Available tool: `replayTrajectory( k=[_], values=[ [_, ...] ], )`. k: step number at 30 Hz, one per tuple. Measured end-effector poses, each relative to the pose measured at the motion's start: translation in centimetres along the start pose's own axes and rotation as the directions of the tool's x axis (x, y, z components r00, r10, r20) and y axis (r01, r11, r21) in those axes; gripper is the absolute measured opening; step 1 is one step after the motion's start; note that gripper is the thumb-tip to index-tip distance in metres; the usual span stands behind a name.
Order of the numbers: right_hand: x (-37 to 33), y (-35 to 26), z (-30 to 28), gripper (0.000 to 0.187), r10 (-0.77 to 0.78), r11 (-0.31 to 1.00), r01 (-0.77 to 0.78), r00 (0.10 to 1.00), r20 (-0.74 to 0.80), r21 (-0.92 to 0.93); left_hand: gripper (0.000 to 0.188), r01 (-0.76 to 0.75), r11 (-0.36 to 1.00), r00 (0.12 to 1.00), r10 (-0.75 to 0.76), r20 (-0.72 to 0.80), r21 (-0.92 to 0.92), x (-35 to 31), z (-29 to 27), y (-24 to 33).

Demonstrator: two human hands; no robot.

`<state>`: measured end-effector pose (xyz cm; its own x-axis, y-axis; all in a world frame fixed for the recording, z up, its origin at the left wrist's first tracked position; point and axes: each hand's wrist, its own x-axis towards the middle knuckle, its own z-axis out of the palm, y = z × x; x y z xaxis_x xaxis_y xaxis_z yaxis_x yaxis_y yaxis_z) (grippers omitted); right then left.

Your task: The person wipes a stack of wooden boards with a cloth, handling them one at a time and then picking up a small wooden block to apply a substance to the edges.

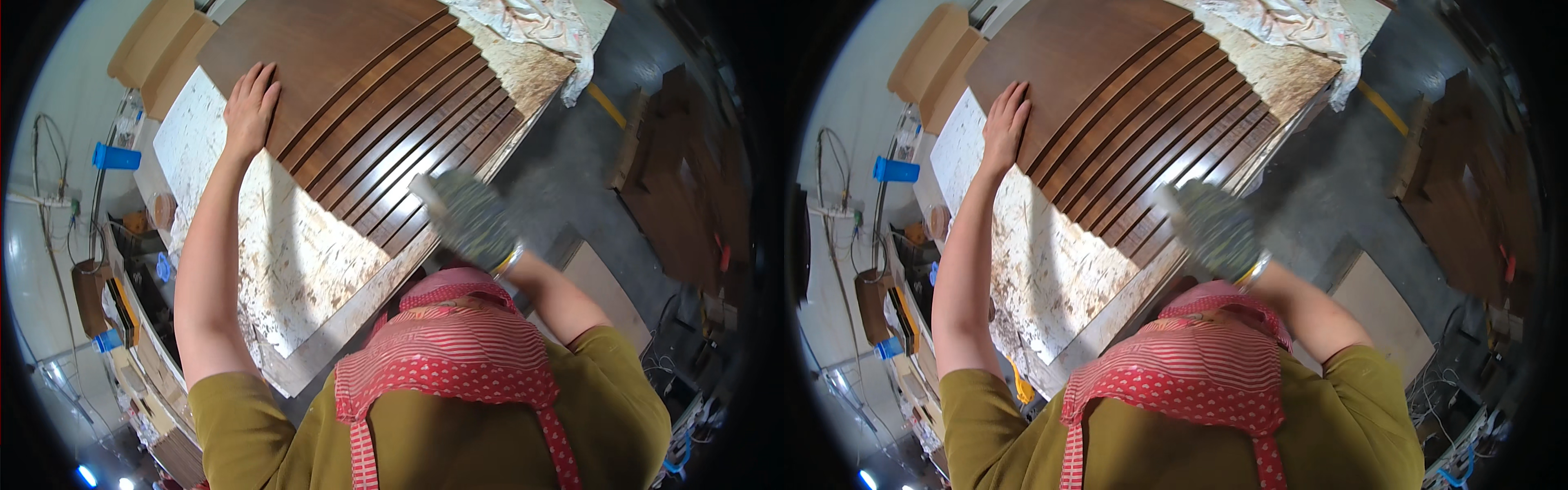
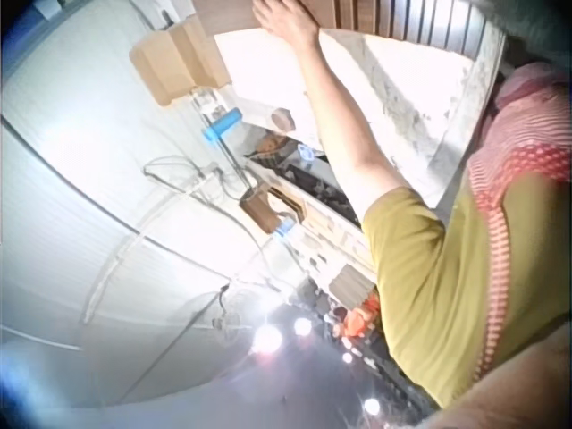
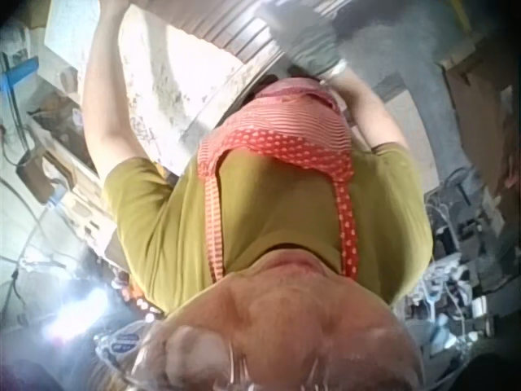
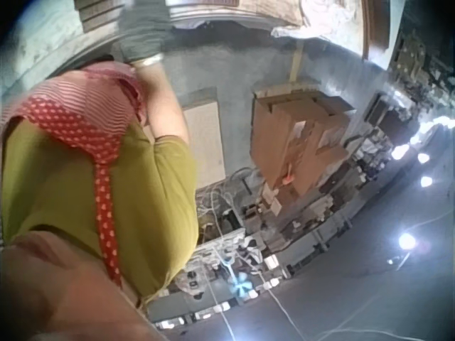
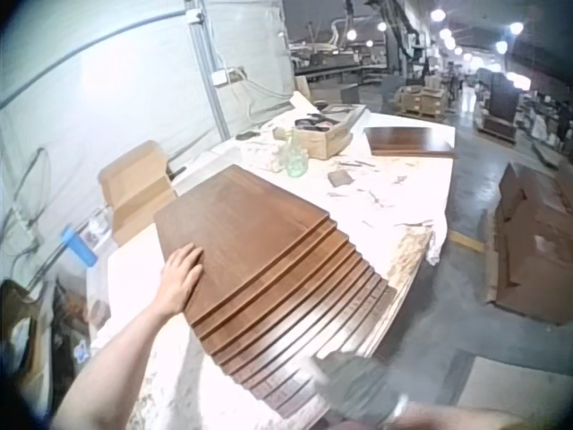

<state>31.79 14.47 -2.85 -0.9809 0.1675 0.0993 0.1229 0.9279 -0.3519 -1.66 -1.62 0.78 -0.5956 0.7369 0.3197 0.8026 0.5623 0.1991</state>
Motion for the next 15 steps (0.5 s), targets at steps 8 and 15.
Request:
replayTrajectory(
  k=[8,15],
  values=[
    [-1.6,-1.3,0.0,0.039,-0.260,0.912,0.352,0.892,-0.369,0.209,0.046,-0.001,1.000,1.000,0.001,-0.008,0.029,-0.3,0.2,-0.6],
    [1.8,15.0,-4.3,0.042,0.331,0.944,-0.272,0.796,-0.507,0.188,0.045,0.003,0.999,1.000,-0.003,-0.010,0.053,0.2,-0.1,0.7]
  ],
)
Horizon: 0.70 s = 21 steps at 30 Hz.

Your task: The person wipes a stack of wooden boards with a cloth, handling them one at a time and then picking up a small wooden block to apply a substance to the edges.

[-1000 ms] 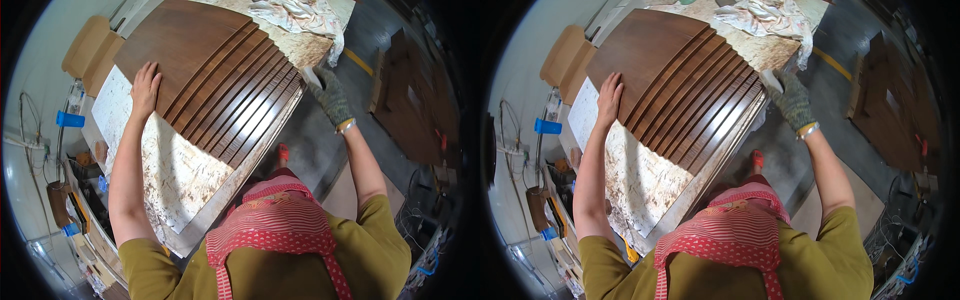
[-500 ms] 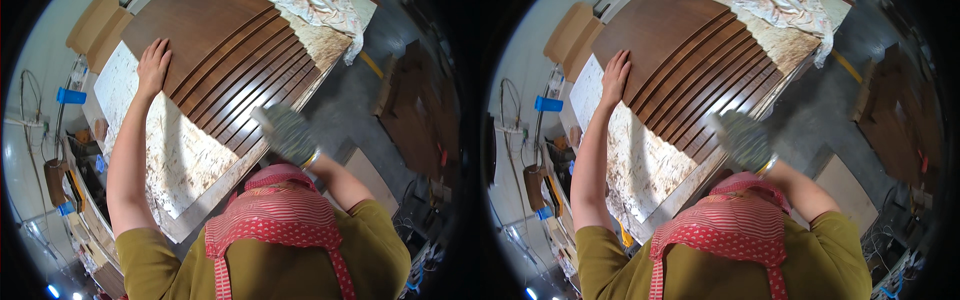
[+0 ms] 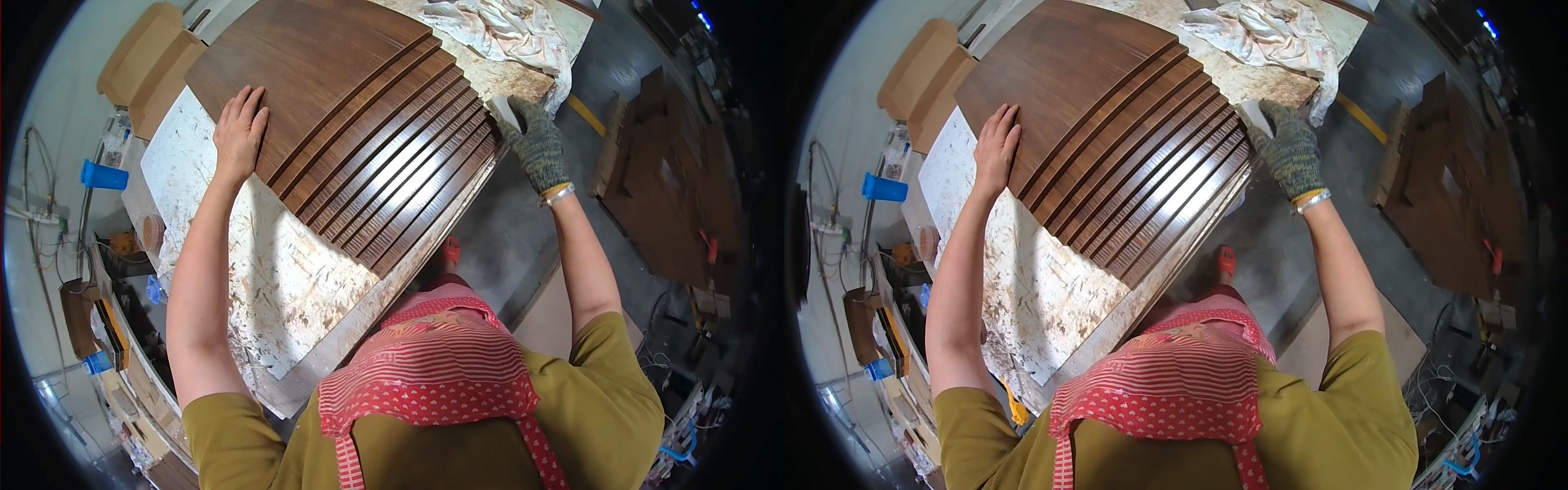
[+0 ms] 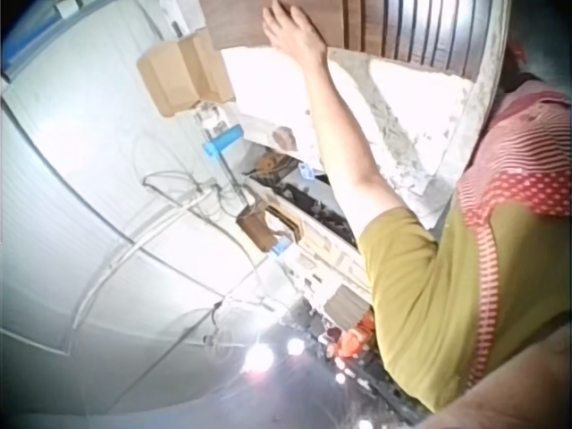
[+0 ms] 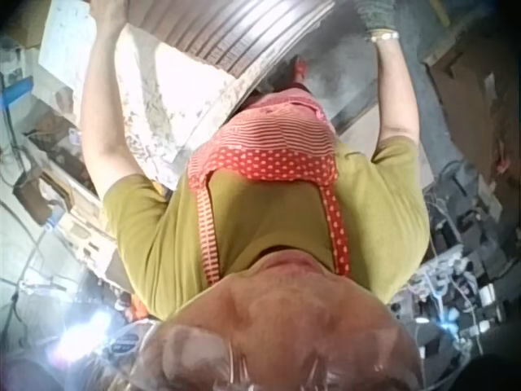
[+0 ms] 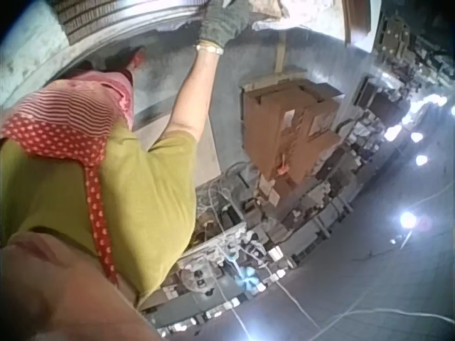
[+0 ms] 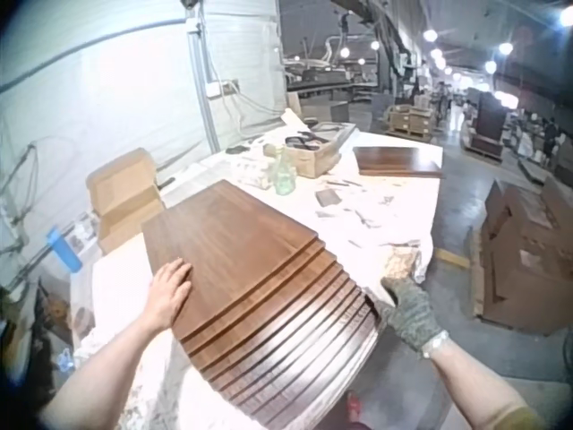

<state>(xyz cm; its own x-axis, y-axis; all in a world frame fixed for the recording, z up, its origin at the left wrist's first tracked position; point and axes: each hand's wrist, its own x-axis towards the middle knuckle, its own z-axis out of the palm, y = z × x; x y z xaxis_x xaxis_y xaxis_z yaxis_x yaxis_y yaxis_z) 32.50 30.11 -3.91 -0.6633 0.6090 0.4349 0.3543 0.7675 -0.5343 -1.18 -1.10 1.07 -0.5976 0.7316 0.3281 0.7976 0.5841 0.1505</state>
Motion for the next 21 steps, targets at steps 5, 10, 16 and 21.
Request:
replayTrajectory(
  k=[5,10,16,21],
  values=[
    [0.6,-1.7,0.9,0.044,0.002,0.993,0.011,0.994,0.110,-0.118,0.044,0.008,1.000,1.000,-0.008,0.004,-0.013,0.1,0.1,0.2],
    [-5.3,-11.0,3.6,0.023,-0.323,0.908,0.381,0.902,0.286,-0.175,0.044,0.011,1.000,1.000,-0.011,-0.004,-0.019,-0.3,-0.3,-0.3],
    [-13.1,-20.0,5.5,0.030,-0.612,0.754,0.406,0.720,0.327,0.516,0.046,-0.037,0.999,0.999,0.036,-0.026,-0.037,0.2,0.6,-0.5],
    [-6.2,-12.8,1.5,0.034,-0.169,0.961,0.088,0.937,0.305,0.263,0.047,0.054,0.994,0.998,-0.052,0.027,-0.097,-1.0,-0.1,-0.3]
  ],
)
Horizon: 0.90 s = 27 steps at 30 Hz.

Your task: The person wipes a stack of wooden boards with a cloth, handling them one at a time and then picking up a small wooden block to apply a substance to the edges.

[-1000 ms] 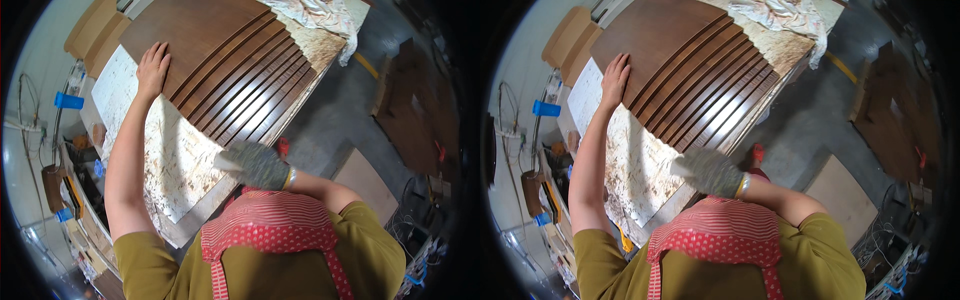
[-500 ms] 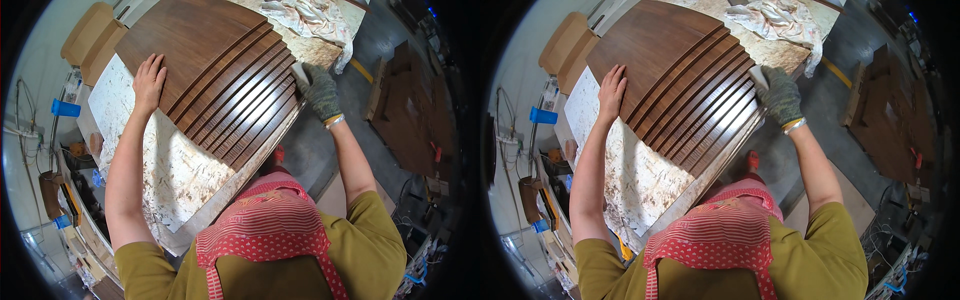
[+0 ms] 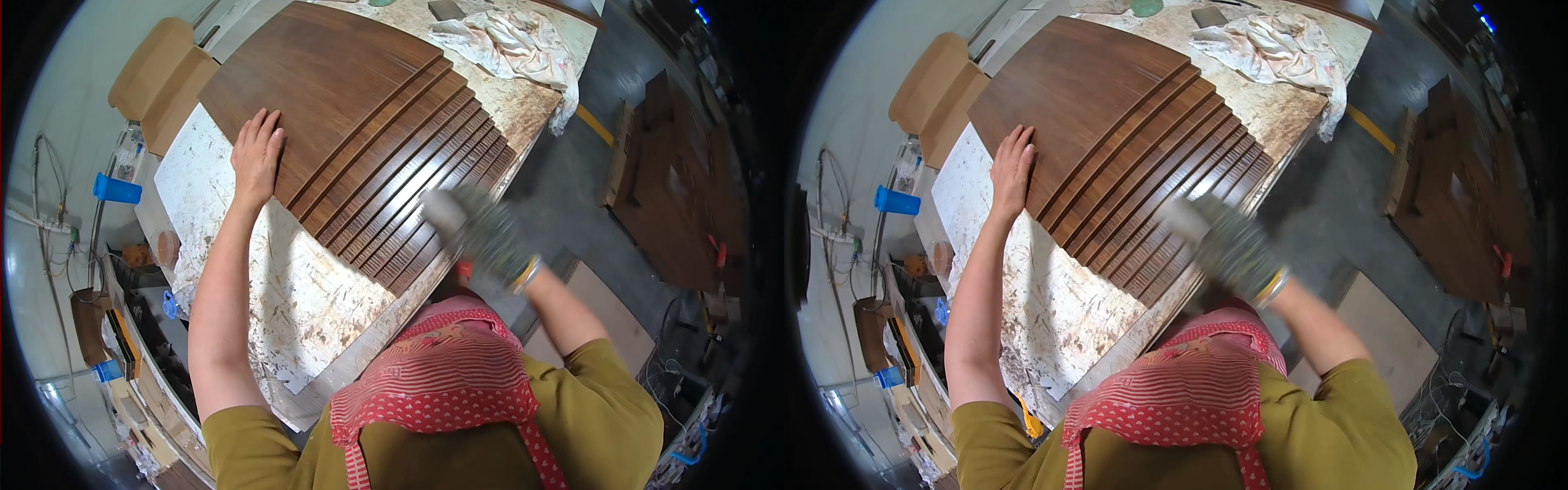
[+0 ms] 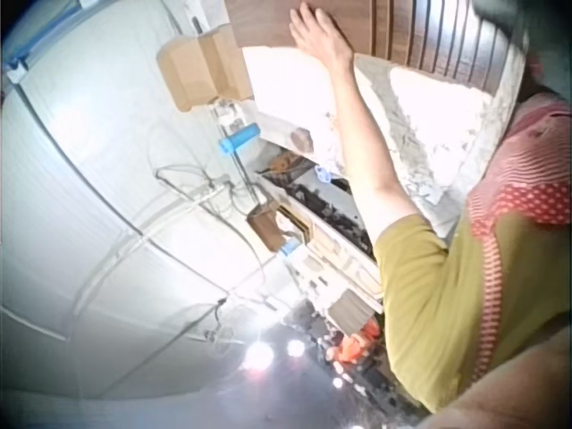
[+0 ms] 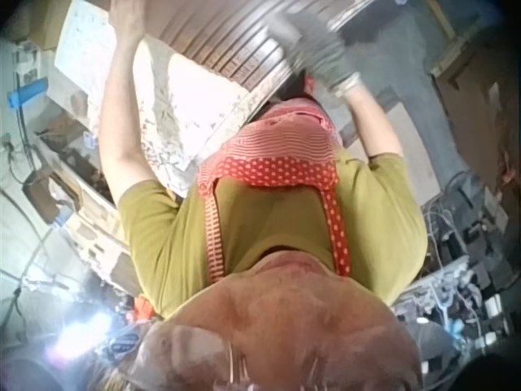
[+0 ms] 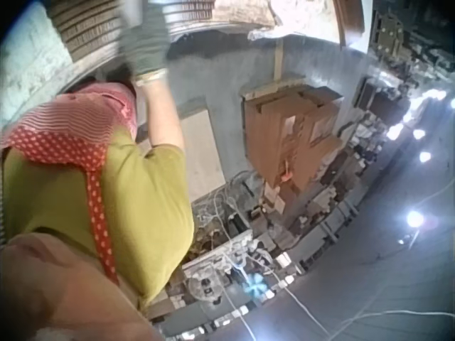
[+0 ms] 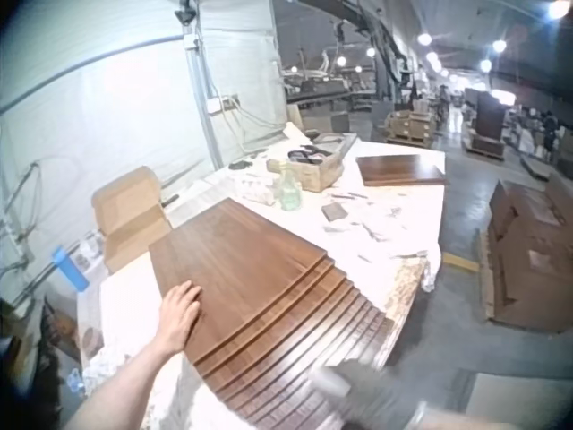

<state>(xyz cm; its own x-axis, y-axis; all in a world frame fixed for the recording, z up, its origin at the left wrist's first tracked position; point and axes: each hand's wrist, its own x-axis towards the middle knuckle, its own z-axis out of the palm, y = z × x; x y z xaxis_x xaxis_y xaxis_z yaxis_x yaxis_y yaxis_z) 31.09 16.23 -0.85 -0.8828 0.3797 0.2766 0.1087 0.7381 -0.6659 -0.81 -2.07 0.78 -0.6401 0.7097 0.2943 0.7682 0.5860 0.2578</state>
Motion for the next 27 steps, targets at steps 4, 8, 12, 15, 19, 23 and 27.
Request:
replayTrajectory(
  k=[4,8,12,15,19,23,27],
  values=[
    [3.4,10.3,-6.7,0.043,0.159,0.980,-0.191,0.920,-0.359,-0.055,0.047,-0.046,0.999,0.999,0.046,-0.001,-0.023,0.8,-0.8,0.9],
    [6.3,12.2,-7.2,0.045,0.071,0.946,-0.169,0.940,-0.334,-0.275,0.045,-0.036,0.999,0.999,0.036,-0.011,0.029,1.0,-0.6,1.1],
    [5.3,8.1,-4.0,0.041,-0.004,0.933,-0.087,0.968,-0.250,-0.350,0.044,-0.038,0.999,0.999,0.038,-0.016,0.030,0.9,-0.4,0.6],
    [2.7,2.7,0.4,0.033,-0.205,0.909,0.150,0.973,-0.105,-0.389,0.044,-0.033,0.999,0.999,0.034,-0.024,0.033,0.5,-0.5,0.6],
    [-1.3,-4.9,6.4,0.023,-0.363,0.929,0.366,0.930,0.054,-0.060,0.044,-0.024,0.999,1.000,0.024,-0.019,0.023,0.7,0.0,1.1],
    [-1.7,-6.0,5.4,0.030,-0.421,0.901,0.418,0.907,0.001,0.115,0.044,-0.047,0.997,0.999,0.048,-0.011,0.062,1.1,-0.2,0.7],
    [2.1,2.2,-1.3,0.037,-0.048,0.988,0.028,0.991,-0.126,-0.154,0.043,-0.067,0.998,0.994,0.066,0.082,0.006,1.9,-2.4,-1.4]
  ],
)
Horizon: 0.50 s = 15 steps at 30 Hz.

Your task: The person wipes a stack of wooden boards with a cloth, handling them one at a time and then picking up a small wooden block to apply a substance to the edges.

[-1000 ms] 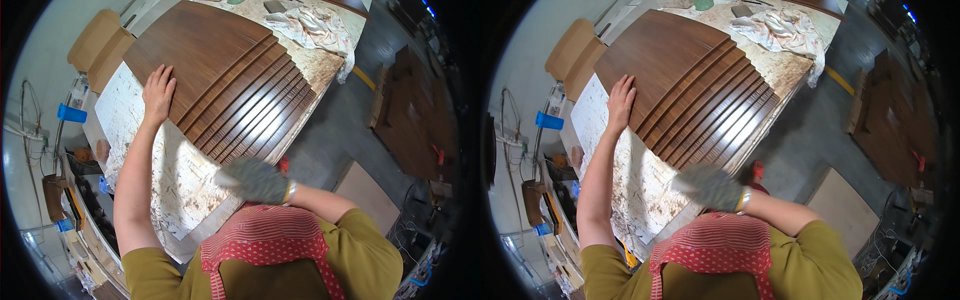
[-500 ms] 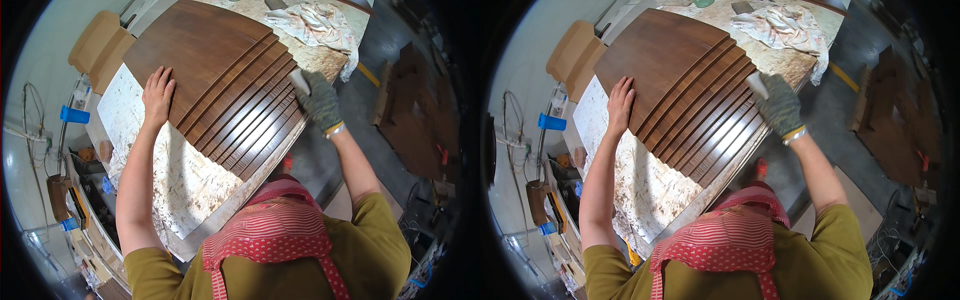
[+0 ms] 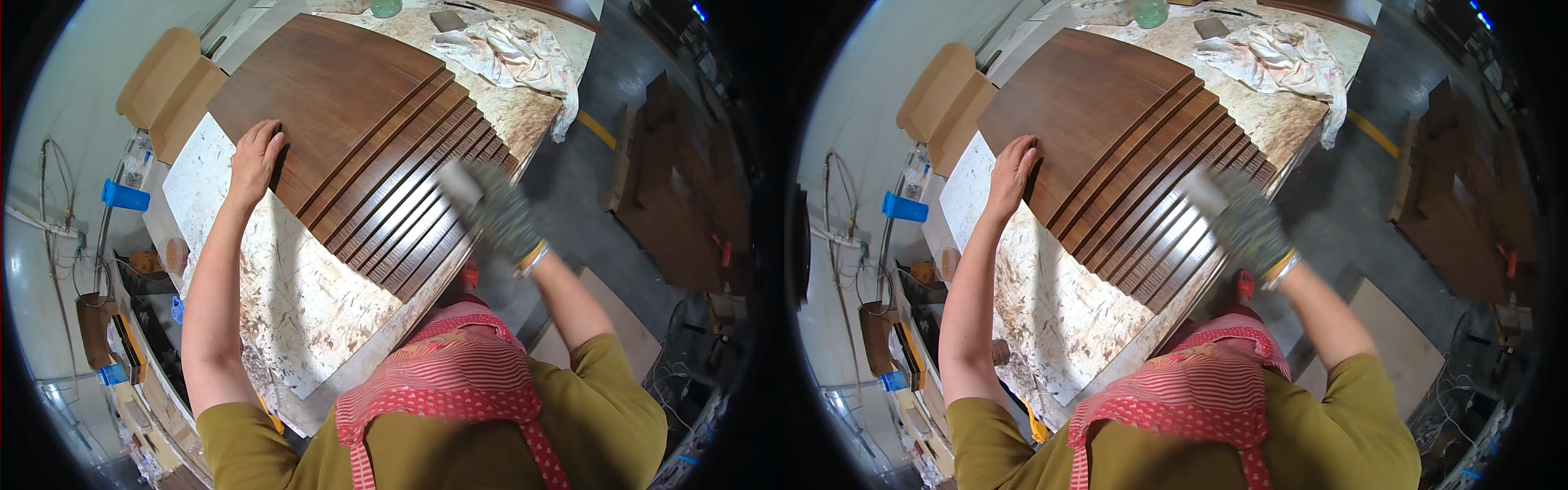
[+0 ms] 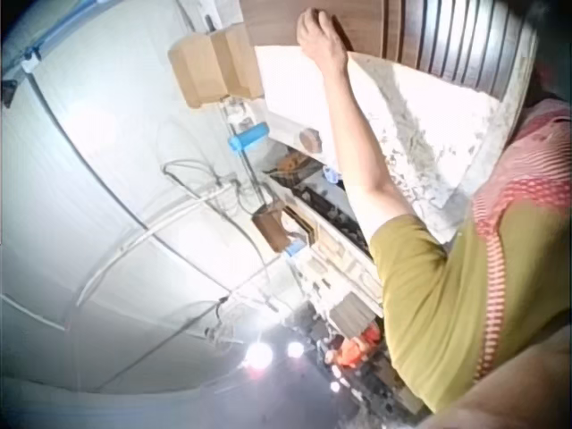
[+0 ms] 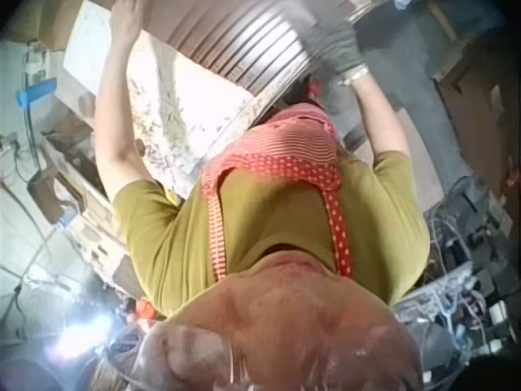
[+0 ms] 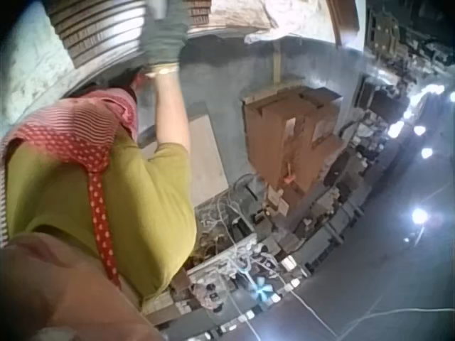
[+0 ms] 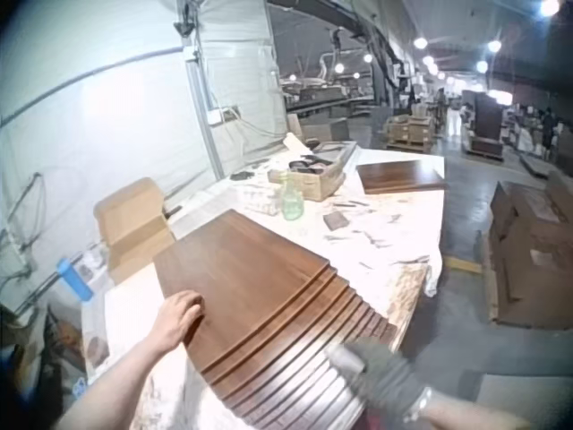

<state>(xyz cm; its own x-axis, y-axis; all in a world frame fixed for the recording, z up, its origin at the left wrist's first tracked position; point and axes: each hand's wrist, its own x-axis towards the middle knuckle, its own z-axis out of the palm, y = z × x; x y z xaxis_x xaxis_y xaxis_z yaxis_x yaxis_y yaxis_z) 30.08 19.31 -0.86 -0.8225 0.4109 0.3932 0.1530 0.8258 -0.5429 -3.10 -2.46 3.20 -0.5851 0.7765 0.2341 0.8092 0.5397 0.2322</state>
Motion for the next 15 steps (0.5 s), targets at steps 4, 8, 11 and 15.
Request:
replayTrajectory(
  k=[4,8,11,15],
  values=[
    [4.0,9.8,-2.9,0.044,0.130,0.986,-0.147,0.971,-0.198,-0.076,0.046,-0.017,0.997,0.997,0.022,-0.074,0.072,0.4,2.0,0.3],
    [6.7,8.9,-3.0,0.045,0.135,0.978,-0.151,0.984,-0.115,-0.144,0.048,-0.013,0.999,0.999,0.015,-0.034,0.036,0.4,1.9,0.4],
    [5.4,6.5,-1.7,0.043,0.152,0.952,-0.172,0.984,-0.098,-0.252,0.047,0.007,0.998,0.999,-0.004,-0.053,0.059,0.5,2.1,0.4],
    [2.5,-3.6,1.7,0.024,-0.154,0.968,0.167,0.985,0.082,-0.187,0.047,0.022,0.999,0.998,-0.020,-0.053,0.046,-0.5,1.7,0.2]
  ],
)
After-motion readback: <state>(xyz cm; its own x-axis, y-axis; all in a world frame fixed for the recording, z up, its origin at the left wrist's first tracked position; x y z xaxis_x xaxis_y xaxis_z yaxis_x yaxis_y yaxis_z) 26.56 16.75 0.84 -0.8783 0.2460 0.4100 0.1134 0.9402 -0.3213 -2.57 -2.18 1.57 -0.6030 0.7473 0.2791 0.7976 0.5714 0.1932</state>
